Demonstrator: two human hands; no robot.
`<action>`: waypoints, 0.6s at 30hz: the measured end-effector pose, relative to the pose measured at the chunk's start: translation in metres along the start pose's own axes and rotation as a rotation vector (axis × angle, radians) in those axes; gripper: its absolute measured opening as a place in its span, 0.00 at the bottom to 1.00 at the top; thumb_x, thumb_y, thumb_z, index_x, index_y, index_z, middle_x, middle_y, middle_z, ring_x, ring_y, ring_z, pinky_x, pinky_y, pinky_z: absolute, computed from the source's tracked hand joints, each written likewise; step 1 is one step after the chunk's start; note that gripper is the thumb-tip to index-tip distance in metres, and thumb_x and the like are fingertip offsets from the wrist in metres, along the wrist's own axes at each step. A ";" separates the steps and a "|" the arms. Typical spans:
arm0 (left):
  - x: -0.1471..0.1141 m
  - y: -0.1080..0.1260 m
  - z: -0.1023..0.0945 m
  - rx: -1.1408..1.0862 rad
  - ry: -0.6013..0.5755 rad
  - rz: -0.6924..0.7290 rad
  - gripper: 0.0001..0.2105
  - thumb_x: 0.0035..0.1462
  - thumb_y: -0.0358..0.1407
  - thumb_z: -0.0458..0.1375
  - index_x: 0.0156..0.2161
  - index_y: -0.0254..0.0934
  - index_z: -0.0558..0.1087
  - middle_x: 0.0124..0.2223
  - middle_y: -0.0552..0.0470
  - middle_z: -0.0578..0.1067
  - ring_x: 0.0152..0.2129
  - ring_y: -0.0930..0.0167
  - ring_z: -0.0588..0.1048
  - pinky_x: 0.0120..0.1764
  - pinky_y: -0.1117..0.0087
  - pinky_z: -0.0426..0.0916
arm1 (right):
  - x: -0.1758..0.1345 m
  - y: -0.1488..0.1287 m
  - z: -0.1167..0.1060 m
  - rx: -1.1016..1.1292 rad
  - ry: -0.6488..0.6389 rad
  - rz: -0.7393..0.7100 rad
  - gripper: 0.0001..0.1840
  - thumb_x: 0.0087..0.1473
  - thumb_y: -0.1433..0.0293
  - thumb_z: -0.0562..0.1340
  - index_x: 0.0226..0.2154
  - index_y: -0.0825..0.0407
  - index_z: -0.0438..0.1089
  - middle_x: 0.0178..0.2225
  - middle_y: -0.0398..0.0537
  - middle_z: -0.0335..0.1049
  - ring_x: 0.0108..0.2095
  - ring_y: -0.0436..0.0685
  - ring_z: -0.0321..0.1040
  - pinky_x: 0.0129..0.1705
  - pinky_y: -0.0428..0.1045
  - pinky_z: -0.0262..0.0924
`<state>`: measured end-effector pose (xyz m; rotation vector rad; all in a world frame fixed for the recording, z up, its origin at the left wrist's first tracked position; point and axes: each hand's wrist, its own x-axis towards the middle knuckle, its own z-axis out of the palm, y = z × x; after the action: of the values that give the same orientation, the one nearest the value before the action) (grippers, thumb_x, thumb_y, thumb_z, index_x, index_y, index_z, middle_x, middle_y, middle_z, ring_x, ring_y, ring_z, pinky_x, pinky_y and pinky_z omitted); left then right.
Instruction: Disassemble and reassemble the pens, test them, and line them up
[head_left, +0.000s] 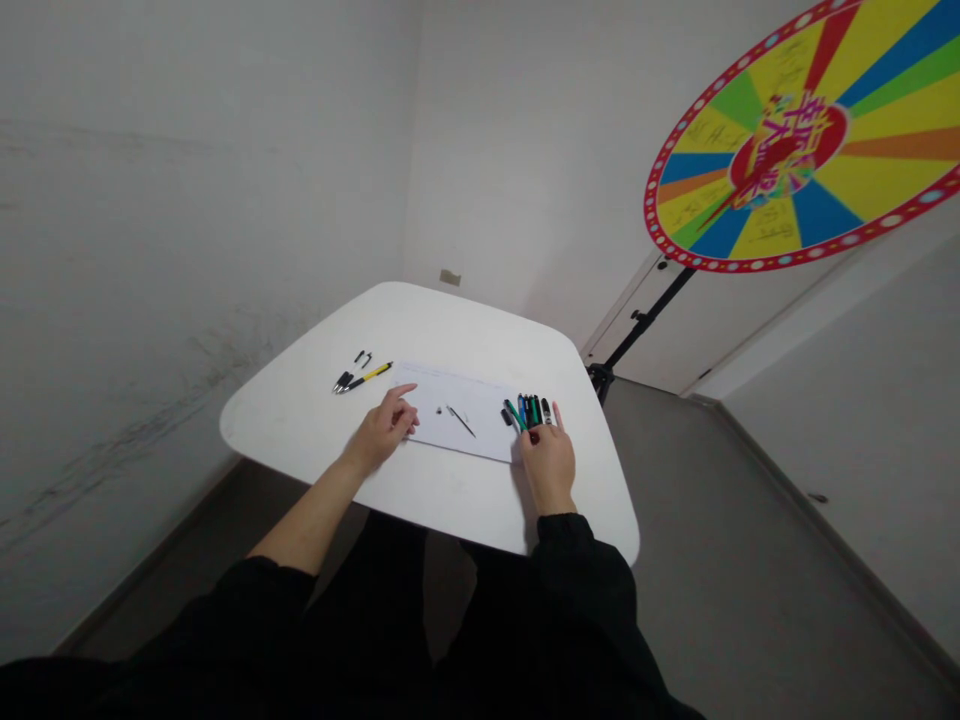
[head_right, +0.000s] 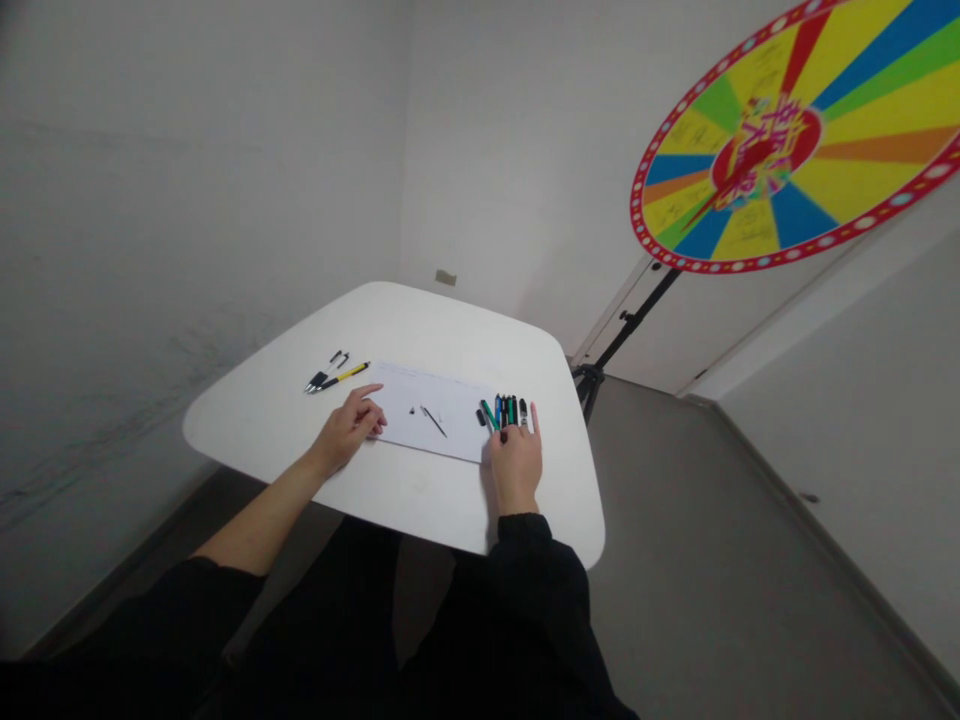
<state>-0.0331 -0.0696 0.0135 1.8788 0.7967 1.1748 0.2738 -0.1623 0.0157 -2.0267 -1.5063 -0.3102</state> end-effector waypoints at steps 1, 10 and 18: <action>0.000 0.000 0.000 0.001 0.000 -0.002 0.22 0.68 0.41 0.53 0.64 0.38 0.62 0.34 0.54 0.76 0.28 0.71 0.77 0.35 0.67 0.75 | 0.000 -0.003 -0.001 -0.016 -0.006 0.011 0.13 0.61 0.70 0.57 0.31 0.54 0.77 0.39 0.62 0.78 0.57 0.67 0.66 0.55 0.57 0.61; 0.001 0.003 0.001 0.001 0.006 -0.023 0.21 0.67 0.42 0.54 0.62 0.39 0.64 0.34 0.55 0.77 0.27 0.71 0.77 0.35 0.68 0.75 | -0.009 -0.029 -0.004 -0.146 -0.133 0.058 0.11 0.61 0.67 0.60 0.32 0.54 0.76 0.36 0.56 0.76 0.41 0.62 0.68 0.42 0.53 0.57; 0.001 0.000 0.000 0.022 -0.004 -0.014 0.21 0.67 0.41 0.54 0.62 0.39 0.64 0.34 0.54 0.77 0.28 0.71 0.77 0.36 0.68 0.75 | -0.004 -0.035 -0.007 -0.150 -0.176 0.095 0.13 0.64 0.67 0.59 0.34 0.55 0.77 0.38 0.56 0.77 0.42 0.61 0.69 0.41 0.51 0.57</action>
<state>-0.0325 -0.0689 0.0138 1.8902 0.8219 1.1573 0.2406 -0.1632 0.0299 -2.2883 -1.5233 -0.2172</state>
